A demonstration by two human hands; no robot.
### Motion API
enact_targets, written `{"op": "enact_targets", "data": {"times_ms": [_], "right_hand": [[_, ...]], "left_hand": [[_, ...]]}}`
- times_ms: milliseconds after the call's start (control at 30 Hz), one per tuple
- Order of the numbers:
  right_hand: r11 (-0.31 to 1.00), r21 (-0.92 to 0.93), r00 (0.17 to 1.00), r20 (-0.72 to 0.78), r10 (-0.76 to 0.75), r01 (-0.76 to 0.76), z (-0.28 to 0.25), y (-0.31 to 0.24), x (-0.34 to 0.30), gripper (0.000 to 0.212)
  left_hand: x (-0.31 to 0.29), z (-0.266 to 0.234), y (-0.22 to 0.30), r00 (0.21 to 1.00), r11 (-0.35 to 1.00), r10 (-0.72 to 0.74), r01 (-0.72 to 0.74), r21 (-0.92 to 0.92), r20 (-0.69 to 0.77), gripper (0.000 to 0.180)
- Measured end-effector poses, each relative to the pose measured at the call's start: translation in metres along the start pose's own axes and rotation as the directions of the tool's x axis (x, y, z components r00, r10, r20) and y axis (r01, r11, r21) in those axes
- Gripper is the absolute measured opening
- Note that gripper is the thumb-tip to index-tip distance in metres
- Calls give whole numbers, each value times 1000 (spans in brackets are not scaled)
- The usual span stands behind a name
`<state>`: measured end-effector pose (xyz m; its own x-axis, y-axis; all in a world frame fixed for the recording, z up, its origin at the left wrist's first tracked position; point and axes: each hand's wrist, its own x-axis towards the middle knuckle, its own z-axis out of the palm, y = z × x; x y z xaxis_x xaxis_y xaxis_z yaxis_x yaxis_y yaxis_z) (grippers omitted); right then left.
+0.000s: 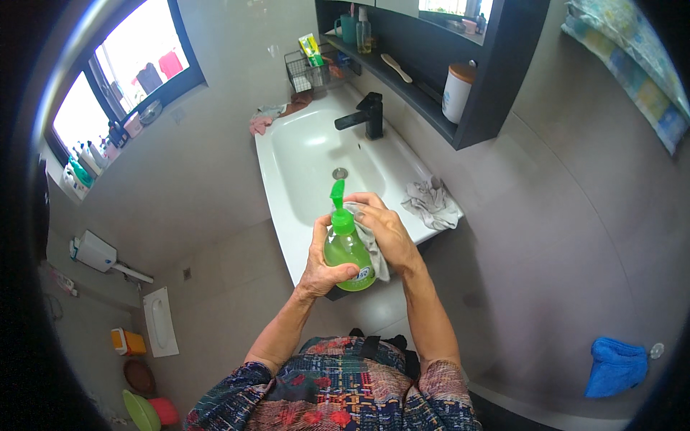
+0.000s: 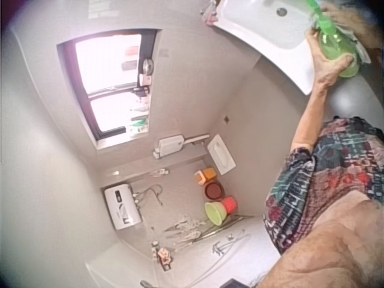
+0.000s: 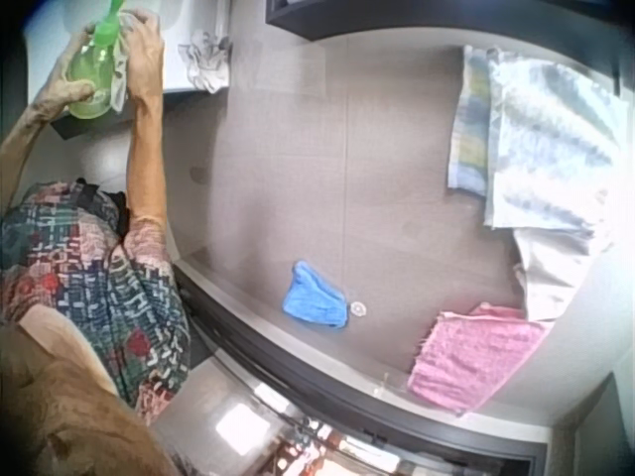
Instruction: The person wipes a bathroom wall and sink area using a cloth. They pick up and wipe a green soap dispenser and a white jar with a wooden lid, then return them to the shelf. The person continues wiping the sink basin and faucet, then moves to wipe a frosted glass door.
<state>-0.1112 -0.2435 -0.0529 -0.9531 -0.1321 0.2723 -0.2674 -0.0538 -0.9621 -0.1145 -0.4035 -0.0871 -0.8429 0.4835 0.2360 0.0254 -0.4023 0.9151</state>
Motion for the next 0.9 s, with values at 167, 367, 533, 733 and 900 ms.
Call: {"op": "enact_targets", "data": {"times_ms": [167,367,533,733,900], "right_hand": [[988,149,990,137,8,-29,-6,-3,4,32],[967,-97,942,-221,-252,236,13,11,-16,22],[840,-427,796,-347,-495,335,23,12,-33,21],[896,-351,836,-375,-401,272,20,5,-59,26],[949,-108,936,-166,-310,295,-3,-16,-31,48]], "left_hand": [[1,1,1,1000,1000,-15,15,5,26,92],[3,-3,-10,998,988,-54,50,-145,-27,83],[4,1,-7,992,988,-111,104,-111,-60,80],[7,-3,-12,996,986,-79,74,-146,-29,73],[6,2,-3,985,994,-105,109,-23,135,74]]}}
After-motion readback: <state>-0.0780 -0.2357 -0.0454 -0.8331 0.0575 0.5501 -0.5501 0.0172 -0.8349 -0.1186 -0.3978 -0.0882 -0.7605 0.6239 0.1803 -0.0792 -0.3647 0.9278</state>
